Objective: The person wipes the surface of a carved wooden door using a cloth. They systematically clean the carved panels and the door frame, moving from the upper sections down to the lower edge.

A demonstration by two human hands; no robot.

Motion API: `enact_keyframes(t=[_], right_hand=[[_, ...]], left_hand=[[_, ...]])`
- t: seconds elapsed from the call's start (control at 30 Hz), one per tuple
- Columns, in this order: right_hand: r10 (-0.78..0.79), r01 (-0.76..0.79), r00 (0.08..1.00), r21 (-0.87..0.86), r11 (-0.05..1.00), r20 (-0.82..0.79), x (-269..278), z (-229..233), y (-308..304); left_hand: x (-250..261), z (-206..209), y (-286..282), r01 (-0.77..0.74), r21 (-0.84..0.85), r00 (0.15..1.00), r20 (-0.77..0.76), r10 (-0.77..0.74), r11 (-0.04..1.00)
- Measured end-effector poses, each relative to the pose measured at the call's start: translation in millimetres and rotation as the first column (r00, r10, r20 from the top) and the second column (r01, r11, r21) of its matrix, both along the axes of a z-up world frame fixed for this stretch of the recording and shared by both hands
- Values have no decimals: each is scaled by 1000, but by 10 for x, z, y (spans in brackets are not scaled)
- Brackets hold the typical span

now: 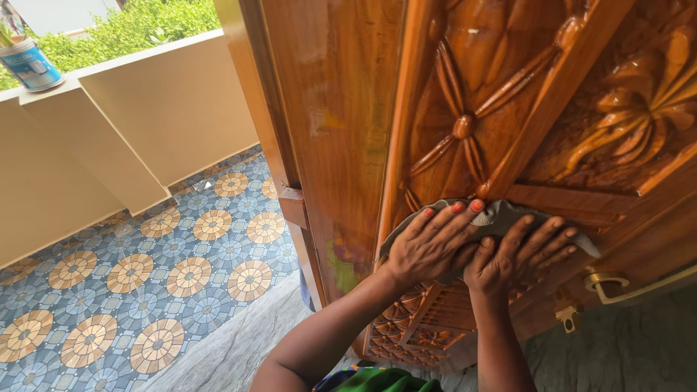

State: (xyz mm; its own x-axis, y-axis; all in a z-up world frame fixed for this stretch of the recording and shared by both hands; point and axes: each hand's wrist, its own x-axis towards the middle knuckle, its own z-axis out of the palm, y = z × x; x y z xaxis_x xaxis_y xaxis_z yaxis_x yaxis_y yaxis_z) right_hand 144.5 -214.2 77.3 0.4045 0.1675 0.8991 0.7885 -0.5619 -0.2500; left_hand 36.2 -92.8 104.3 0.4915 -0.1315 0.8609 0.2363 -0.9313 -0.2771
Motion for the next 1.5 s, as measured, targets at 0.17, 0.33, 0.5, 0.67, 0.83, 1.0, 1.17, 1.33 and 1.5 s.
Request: enact_keyframes(t=[0.17,0.33,0.5,0.67,0.83,1.0,1.17,1.33,1.5], right_hand=[[66,-59,990,-54,997,126,-117,202,256],[74,-32,973,-189,981,220,-340,220,588],[99,-3,943,-292,956,317,-650,-25,1039],[162,-20,910,-351,936,381,-837,-593,1291],[250,-67,888,-429,901,386,-809,-1446,1423],[371,-142,860,-534,834,350,-804,-2079,1490],[299,-70,830,-445,893,470,-891,-2246,1479],[332,-70,834,-513,855,440,-931,-2547,1371],[332,-128,867,-477,870,372,-865,-2948,1141]], left_hand=[[-187,114,301,-44,-53,991,127,51,998],[-451,-53,683,-143,-170,979,121,165,975],[-717,-529,1114,-206,-227,956,160,245,952],[-907,-1168,1371,-152,-262,944,248,218,953],[-1042,-1726,1444,-62,-312,952,266,150,948],[-1098,-2275,1439,-86,-371,964,202,171,925],[-1091,-2856,1353,-158,-421,967,116,225,893],[-1172,-3322,1038,-344,-490,937,-128,324,801],[-1246,-3380,740,-396,-627,912,-356,206,671]])
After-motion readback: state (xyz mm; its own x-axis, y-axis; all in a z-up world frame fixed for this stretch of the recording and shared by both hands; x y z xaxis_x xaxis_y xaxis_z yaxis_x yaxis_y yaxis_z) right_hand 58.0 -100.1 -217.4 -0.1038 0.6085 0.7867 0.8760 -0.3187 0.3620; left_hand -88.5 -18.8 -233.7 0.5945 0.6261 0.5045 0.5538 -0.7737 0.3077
